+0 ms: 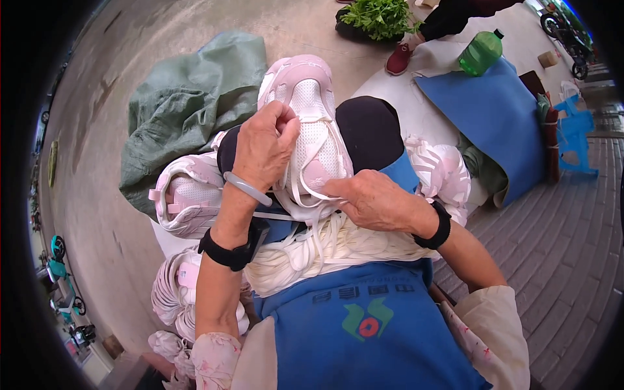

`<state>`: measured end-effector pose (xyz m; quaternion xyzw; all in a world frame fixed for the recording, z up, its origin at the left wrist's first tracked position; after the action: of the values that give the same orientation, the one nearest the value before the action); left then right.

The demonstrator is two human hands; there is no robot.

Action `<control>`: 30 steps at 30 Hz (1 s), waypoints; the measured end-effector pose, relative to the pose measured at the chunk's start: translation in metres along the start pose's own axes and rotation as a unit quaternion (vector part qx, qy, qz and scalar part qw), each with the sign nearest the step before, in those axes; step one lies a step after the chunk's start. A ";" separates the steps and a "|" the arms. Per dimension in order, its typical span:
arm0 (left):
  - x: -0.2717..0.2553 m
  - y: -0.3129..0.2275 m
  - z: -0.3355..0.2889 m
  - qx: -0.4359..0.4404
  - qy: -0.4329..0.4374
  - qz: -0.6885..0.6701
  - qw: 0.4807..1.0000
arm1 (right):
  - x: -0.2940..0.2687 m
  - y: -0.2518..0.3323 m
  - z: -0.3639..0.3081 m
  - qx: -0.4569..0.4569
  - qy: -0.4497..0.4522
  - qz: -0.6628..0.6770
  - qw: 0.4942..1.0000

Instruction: The recorder is manually lacing and organizing multiple pairs of new sneakers while sitting outside.

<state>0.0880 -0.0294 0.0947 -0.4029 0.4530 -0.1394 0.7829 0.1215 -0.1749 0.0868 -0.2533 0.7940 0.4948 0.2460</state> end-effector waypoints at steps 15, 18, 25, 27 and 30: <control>0.005 0.024 -0.006 -0.134 0.013 -0.174 0.975 | 0.004 0.059 -0.059 -0.178 0.228 0.217 0.932; 0.007 0.021 -0.015 -0.148 0.047 -0.184 0.971 | 0.018 0.069 -0.053 -0.153 0.205 0.128 0.958; 0.035 -0.028 -0.079 -0.310 0.115 -0.413 0.849 | 0.032 0.096 -0.038 -0.177 0.112 0.129 0.969; 0.052 -0.026 -0.081 -0.325 0.062 -0.470 0.818 | 0.042 0.089 -0.036 -0.179 0.095 0.068 0.977; 0.061 -0.022 -0.084 -0.296 -0.001 -0.629 0.719 | 0.017 0.071 -0.041 -0.166 0.099 0.056 0.980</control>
<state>0.0563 -0.1215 0.0527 -0.8061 0.1134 -0.4583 0.3568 0.0571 -0.1874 0.1392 -0.2931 0.7345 0.6050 0.0928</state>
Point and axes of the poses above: each hand's wrist, its own z-axis towards the middle knuckle, its own x-axis out of the palm, y = z × x, the point moved 10 cm from there along z, towards the middle knuckle, and after that the axes turned 15 degrees about x, right-handed, at the moved point
